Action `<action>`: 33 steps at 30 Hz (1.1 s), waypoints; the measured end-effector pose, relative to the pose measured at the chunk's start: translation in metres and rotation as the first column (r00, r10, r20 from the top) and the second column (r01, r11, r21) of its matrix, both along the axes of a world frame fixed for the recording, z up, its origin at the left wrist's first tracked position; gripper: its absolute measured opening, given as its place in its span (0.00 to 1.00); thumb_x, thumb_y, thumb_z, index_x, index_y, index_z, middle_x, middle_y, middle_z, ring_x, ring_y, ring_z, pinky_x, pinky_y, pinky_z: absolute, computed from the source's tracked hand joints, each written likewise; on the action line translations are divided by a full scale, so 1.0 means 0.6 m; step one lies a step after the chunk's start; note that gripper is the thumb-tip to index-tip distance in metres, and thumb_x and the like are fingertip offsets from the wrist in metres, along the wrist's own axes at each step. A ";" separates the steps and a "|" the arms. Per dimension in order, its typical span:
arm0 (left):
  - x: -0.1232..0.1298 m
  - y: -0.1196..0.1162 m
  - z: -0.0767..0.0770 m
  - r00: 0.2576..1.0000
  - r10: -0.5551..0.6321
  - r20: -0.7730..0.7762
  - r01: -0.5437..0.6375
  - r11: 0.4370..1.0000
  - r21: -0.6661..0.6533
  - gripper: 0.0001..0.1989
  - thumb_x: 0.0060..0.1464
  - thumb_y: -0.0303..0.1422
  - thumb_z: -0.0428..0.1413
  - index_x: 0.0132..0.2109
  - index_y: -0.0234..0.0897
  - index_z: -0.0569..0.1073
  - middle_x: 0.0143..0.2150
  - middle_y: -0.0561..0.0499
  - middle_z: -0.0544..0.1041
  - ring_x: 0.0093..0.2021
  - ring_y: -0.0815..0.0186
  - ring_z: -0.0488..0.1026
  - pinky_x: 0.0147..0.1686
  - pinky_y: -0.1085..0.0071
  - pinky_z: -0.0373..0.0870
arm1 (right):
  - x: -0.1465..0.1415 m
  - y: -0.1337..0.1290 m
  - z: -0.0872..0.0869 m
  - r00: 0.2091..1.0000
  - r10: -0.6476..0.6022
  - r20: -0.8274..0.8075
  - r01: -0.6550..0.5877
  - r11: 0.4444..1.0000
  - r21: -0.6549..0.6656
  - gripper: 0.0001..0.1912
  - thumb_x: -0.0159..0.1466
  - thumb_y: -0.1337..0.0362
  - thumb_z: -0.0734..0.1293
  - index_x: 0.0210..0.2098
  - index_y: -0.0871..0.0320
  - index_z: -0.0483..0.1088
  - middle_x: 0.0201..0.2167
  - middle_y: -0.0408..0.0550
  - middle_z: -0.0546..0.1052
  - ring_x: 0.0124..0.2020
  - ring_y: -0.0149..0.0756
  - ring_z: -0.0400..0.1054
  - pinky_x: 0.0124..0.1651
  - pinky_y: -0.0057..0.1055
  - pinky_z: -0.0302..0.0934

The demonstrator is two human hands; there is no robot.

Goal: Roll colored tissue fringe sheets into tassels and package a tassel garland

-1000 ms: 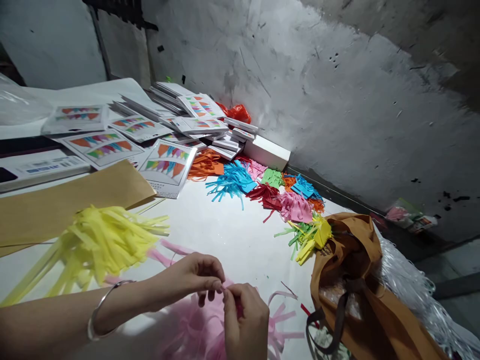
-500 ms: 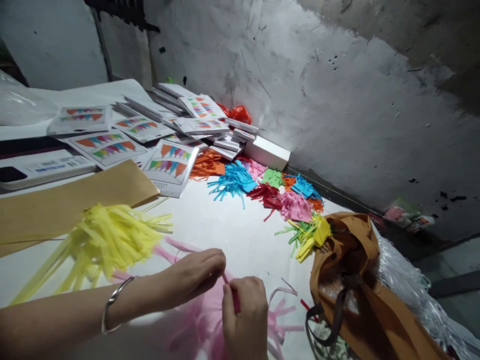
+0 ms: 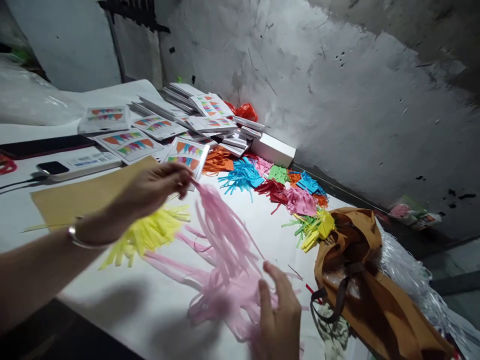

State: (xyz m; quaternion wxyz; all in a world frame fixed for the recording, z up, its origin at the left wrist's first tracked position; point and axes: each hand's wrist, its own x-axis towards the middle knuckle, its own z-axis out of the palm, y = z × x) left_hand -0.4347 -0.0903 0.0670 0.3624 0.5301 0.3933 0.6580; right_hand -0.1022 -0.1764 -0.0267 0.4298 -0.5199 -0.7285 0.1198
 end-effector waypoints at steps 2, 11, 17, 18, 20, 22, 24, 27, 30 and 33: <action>-0.073 0.008 0.024 0.992 0.114 0.051 -0.115 0.993 0.010 0.13 0.54 0.35 0.65 0.36 0.30 0.71 0.25 0.57 0.73 0.22 0.76 0.68 0.25 0.78 0.63 | 0.000 -0.020 -0.034 0.974 0.145 0.176 -0.157 0.986 0.053 0.17 0.69 0.63 0.63 0.57 0.53 0.71 0.53 0.49 0.79 0.54 0.40 0.75 0.53 0.33 0.72; -0.276 -0.028 0.002 0.452 0.632 -0.629 -0.759 0.643 0.101 0.16 0.62 0.35 0.60 0.49 0.23 0.74 0.49 0.47 0.77 0.56 0.52 0.68 0.63 0.48 0.54 | -0.028 -0.067 -0.183 0.888 0.071 0.455 -0.136 0.984 0.112 0.25 0.67 0.65 0.63 0.63 0.54 0.66 0.61 0.50 0.72 0.60 0.52 0.69 0.58 0.49 0.70; -0.060 -0.076 -0.074 0.496 0.152 -0.855 0.084 0.972 0.221 0.14 0.65 0.35 0.56 0.54 0.35 0.73 0.54 0.43 0.76 0.55 0.57 0.71 0.57 0.62 0.65 | -0.008 -0.045 -0.177 0.854 0.089 0.512 -0.206 0.963 0.176 0.20 0.69 0.66 0.62 0.59 0.56 0.70 0.58 0.52 0.75 0.59 0.49 0.70 0.59 0.48 0.69; -0.010 -0.085 -0.092 0.441 0.010 -0.897 0.311 0.936 0.163 0.14 0.64 0.33 0.57 0.55 0.38 0.73 0.55 0.43 0.76 0.55 0.57 0.70 0.57 0.63 0.65 | -0.002 -0.039 -0.172 0.836 0.090 0.542 -0.222 0.957 0.184 0.19 0.69 0.67 0.62 0.58 0.56 0.71 0.57 0.52 0.75 0.58 0.48 0.72 0.58 0.47 0.70; 0.075 -0.097 -0.129 0.253 -0.115 -0.961 0.621 0.780 0.070 0.20 0.59 0.35 0.62 0.57 0.40 0.71 0.57 0.42 0.76 0.59 0.53 0.68 0.63 0.57 0.57 | 0.014 -0.028 -0.158 0.783 0.098 0.615 -0.262 0.948 0.183 0.20 0.68 0.68 0.61 0.58 0.58 0.71 0.57 0.53 0.76 0.56 0.47 0.73 0.56 0.44 0.71; 0.125 -0.098 -0.161 0.143 -0.127 -0.982 0.705 0.709 0.011 0.14 0.58 0.36 0.64 0.50 0.40 0.74 0.49 0.43 0.79 0.54 0.54 0.71 0.65 0.53 0.51 | 0.031 -0.019 -0.143 0.724 0.117 0.680 -0.298 0.942 0.155 0.21 0.67 0.71 0.60 0.57 0.58 0.71 0.57 0.52 0.76 0.56 0.46 0.73 0.56 0.42 0.72; 0.137 -0.085 -0.182 0.103 -0.118 -0.988 0.704 0.710 -0.011 0.08 0.57 0.35 0.64 0.41 0.41 0.74 0.41 0.47 0.80 0.48 0.56 0.73 0.65 0.52 0.49 | 0.048 -0.013 -0.126 0.679 0.138 0.721 -0.314 0.942 0.115 0.21 0.66 0.72 0.59 0.56 0.58 0.71 0.57 0.52 0.76 0.56 0.45 0.73 0.56 0.43 0.72; 0.103 -0.057 -0.191 0.145 -0.127 -0.981 0.647 0.763 -0.003 0.06 0.56 0.34 0.64 0.35 0.41 0.73 0.38 0.49 0.79 0.45 0.58 0.72 0.61 0.57 0.53 | 0.065 -0.008 -0.104 0.655 0.189 0.732 -0.318 0.947 0.040 0.20 0.66 0.72 0.60 0.55 0.57 0.71 0.57 0.51 0.76 0.57 0.45 0.72 0.58 0.45 0.70; 0.054 -0.042 -0.173 0.246 -0.163 -0.955 0.551 0.834 0.000 0.09 0.57 0.36 0.62 0.30 0.40 0.72 0.34 0.50 0.78 0.41 0.60 0.72 0.57 0.60 0.55 | 0.068 -0.004 -0.087 0.691 0.242 0.681 -0.304 0.952 -0.030 0.16 0.65 0.69 0.64 0.51 0.53 0.72 0.57 0.49 0.75 0.57 0.44 0.71 0.62 0.50 0.64; 0.040 -0.049 -0.144 0.300 -0.166 -0.940 0.451 0.893 -0.014 0.10 0.57 0.36 0.61 0.29 0.40 0.73 0.31 0.52 0.76 0.38 0.61 0.72 0.56 0.59 0.54 | 0.058 0.008 -0.078 0.772 0.208 0.601 -0.244 0.970 -0.022 0.11 0.64 0.68 0.64 0.44 0.50 0.73 0.59 0.47 0.74 0.58 0.48 0.69 0.60 0.55 0.60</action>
